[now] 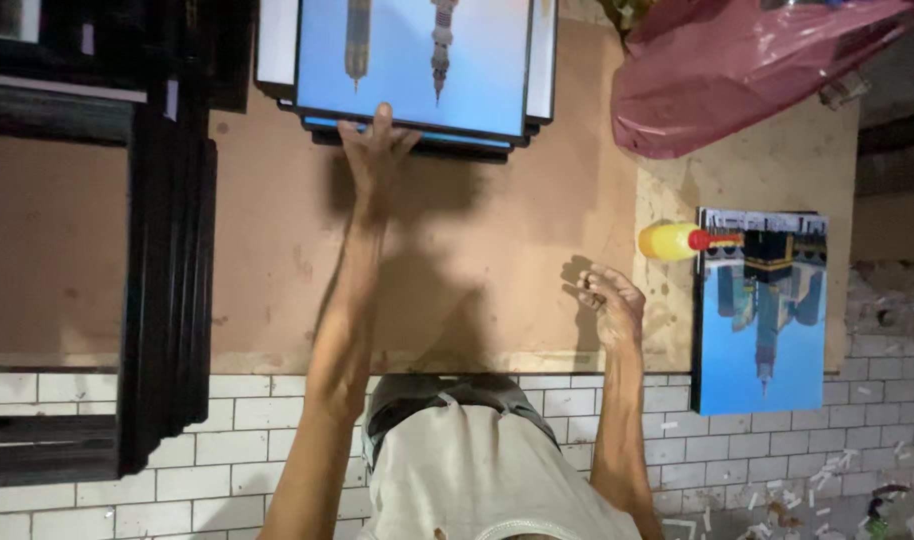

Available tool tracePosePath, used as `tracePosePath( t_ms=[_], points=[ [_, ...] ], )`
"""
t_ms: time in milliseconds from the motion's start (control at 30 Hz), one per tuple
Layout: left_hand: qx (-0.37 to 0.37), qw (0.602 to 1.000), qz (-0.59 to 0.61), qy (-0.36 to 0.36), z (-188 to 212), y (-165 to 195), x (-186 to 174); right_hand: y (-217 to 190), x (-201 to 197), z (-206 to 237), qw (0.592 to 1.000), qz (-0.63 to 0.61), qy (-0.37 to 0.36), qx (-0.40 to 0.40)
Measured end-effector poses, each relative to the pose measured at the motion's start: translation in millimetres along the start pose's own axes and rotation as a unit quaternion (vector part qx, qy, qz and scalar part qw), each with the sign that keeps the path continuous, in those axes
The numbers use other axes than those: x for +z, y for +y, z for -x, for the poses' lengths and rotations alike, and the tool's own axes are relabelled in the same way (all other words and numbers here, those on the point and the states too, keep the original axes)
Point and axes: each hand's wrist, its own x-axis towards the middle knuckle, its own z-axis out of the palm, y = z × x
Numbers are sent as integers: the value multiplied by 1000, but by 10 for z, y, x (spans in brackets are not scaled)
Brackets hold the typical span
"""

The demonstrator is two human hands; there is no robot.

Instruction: The person applies glue from a yellow squeeze bottle along the inner edges of black picture frames, then lays a printed image face-down into each glued frame and stacks the assembled frames on the workbench, repeating the cycle for several prints.

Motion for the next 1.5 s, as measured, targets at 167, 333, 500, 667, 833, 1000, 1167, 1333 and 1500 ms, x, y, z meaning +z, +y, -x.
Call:
tracePosePath(
  t_ms=[167, 333, 500, 667, 833, 1000, 1167, 1333, 1500],
  points=[
    [-25, 995, -97, 29, 33, 42, -128, 12, -261, -50, 987, -150, -41, 46],
    [303, 808, -501, 69, 927, 654, -748, -66, -574, -337, 890, -432, -118, 90],
    [375, 378, -799, 280, 1871, 1713, -1380, -189, -571, -568, 882, -454, -122, 25],
    [201, 455, -813, 302, 2109, 2034, -2008, -390, -378, -831, 716, -681, -5, 153],
    [194, 453, -807, 326, 2039, 1876, -2450, -460, -326, -1029, 630, -756, -12, 178],
    [312, 412, -788, 335, 1974, 2015, -2557, -431, -378, -1096, 707, -691, -71, 131],
    [376, 332, -810, 304, 2465, 2269, -2302, -362, -762, -1045, 745, -623, -197, 135],
    [352, 323, -850, 223, 3832, 2051, -1458, -286, -1625, -925, 837, -471, -261, 100],
    [320, 485, -807, 107, 4710, 1329, -624, -649, -2545, -557, 926, -352, -130, -34]
  ],
)
